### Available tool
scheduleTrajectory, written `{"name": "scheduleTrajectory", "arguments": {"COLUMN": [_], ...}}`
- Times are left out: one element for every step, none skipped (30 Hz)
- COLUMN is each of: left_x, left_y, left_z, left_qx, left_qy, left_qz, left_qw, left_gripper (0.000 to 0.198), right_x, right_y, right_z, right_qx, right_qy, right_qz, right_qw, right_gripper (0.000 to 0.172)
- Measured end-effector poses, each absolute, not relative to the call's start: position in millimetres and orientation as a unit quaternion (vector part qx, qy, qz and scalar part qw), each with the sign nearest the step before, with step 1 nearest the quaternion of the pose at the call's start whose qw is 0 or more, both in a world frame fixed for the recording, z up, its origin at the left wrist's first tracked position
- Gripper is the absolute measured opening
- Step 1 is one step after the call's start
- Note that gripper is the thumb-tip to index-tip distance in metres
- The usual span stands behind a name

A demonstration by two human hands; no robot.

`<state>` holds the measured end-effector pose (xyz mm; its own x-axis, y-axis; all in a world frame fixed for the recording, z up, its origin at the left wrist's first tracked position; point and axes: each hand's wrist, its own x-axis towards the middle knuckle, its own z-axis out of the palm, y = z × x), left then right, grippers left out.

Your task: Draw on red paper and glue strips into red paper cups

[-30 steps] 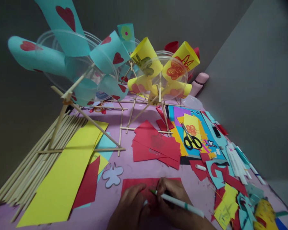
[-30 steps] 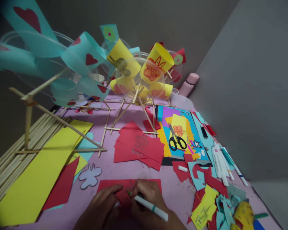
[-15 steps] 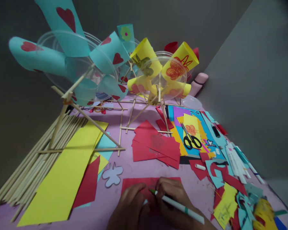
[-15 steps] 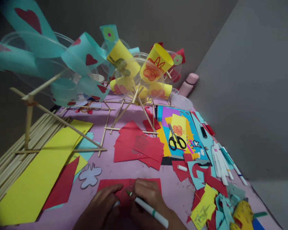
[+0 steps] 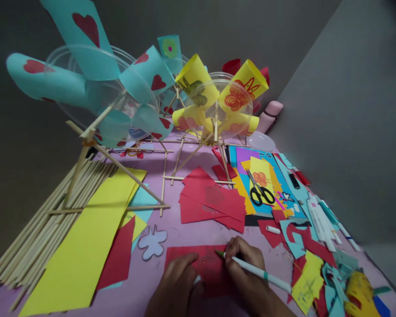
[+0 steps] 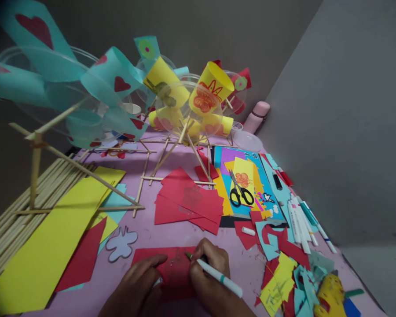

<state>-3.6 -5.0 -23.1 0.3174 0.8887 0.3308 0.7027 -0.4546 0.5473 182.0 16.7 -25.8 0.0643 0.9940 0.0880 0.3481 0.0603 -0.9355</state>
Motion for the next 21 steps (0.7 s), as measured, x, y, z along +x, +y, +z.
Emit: {"name": "scheduleTrajectory", "arguments": {"left_x": [-3.8,-3.9,-4.1,-4.2,-4.3,-4.3,-4.2,-4.1,-4.1,-4.1,-4.3,-4.4,-4.7,-4.9,-5.0,-5.0,-4.7,-4.3,-3.7,-3.0,-2.2], "left_y": [-5.2,-5.4,-5.6,-5.8,-6.0,-6.2,-6.4,-6.6,-6.6,-6.6,-6.3,-6.0,-5.6,-5.3,-5.0,-5.0,-5.0,-5.2,-5.5,-5.7,-5.9], "left_z": [-23.4,-23.5,-23.5,-23.4,-23.2,-23.0,-23.0,-23.0,-23.2,-23.6,-24.0,-24.5,-24.8,-24.9,-24.8,-24.3,-23.6,-22.8,-22.0,-21.4,-21.1], "left_qx": [0.798,0.801,0.803,0.805,0.806,0.807,0.807,0.807,0.807,0.807,0.807,0.807,0.808,0.808,0.809,0.808,0.807,0.805,0.804,0.802,0.800], "left_qy": [0.497,0.494,0.492,0.490,0.489,0.489,0.489,0.490,0.490,0.490,0.490,0.490,0.489,0.488,0.487,0.487,0.490,0.492,0.494,0.496,0.497], "left_qz": [0.305,0.304,0.303,0.302,0.301,0.301,0.299,0.299,0.298,0.298,0.298,0.298,0.298,0.298,0.298,0.298,0.297,0.297,0.298,0.300,0.302], "left_qw": [0.150,0.148,0.146,0.144,0.142,0.141,0.142,0.142,0.142,0.142,0.141,0.141,0.140,0.140,0.141,0.142,0.142,0.143,0.143,0.144,0.146], "left_gripper": [0.023,0.023,0.023,0.023,0.023,0.024,0.024,0.024,0.023,0.023,0.023,0.023,0.023,0.024,0.024,0.024,0.024,0.024,0.024,0.024,0.024], "right_x": [181.9,181.8,181.9,182.0,182.0,181.9,181.7,181.4,181.1,180.8,180.6,180.7,180.9,181.3,181.7,182.2,182.6,182.8,182.9,182.9,182.9], "right_y": [16.5,16.5,16.7,16.9,17.2,17.4,17.5,17.6,17.5,17.4,17.3,17.2,17.2,17.4,17.7,18.1,18.5,18.9,19.2,19.4,19.4], "right_z": [-26.2,-26.5,-26.5,-26.4,-26.2,-25.9,-25.8,-25.7,-25.7,-25.8,-25.8,-25.7,-25.4,-24.9,-24.2,-23.3,-22.5,-21.9,-21.5,-21.5,-21.8], "right_qx": [-0.582,-0.582,-0.582,-0.581,-0.579,-0.577,-0.576,-0.576,-0.577,-0.579,-0.581,-0.580,-0.577,-0.574,-0.569,-0.567,-0.568,-0.570,-0.573,-0.575,-0.575], "right_qy": [-0.579,-0.583,-0.586,-0.590,-0.594,-0.596,-0.598,-0.598,-0.598,-0.597,-0.597,-0.599,-0.603,-0.607,-0.613,-0.616,-0.616,-0.615,-0.612,-0.611,-0.612], "right_qz": [0.365,0.366,0.366,0.368,0.371,0.376,0.382,0.384,0.383,0.381,0.378,0.376,0.377,0.379,0.383,0.385,0.386,0.388,0.388,0.385,0.383], "right_qw": [0.438,0.433,0.428,0.423,0.418,0.413,0.407,0.404,0.403,0.404,0.404,0.404,0.402,0.397,0.392,0.389,0.386,0.383,0.383,0.385,0.386], "right_gripper": [0.008,0.008,0.007,0.007,0.007,0.008,0.008,0.008,0.008,0.008,0.008,0.008,0.008,0.008,0.008,0.008,0.008,0.009,0.009,0.008,0.008]}}
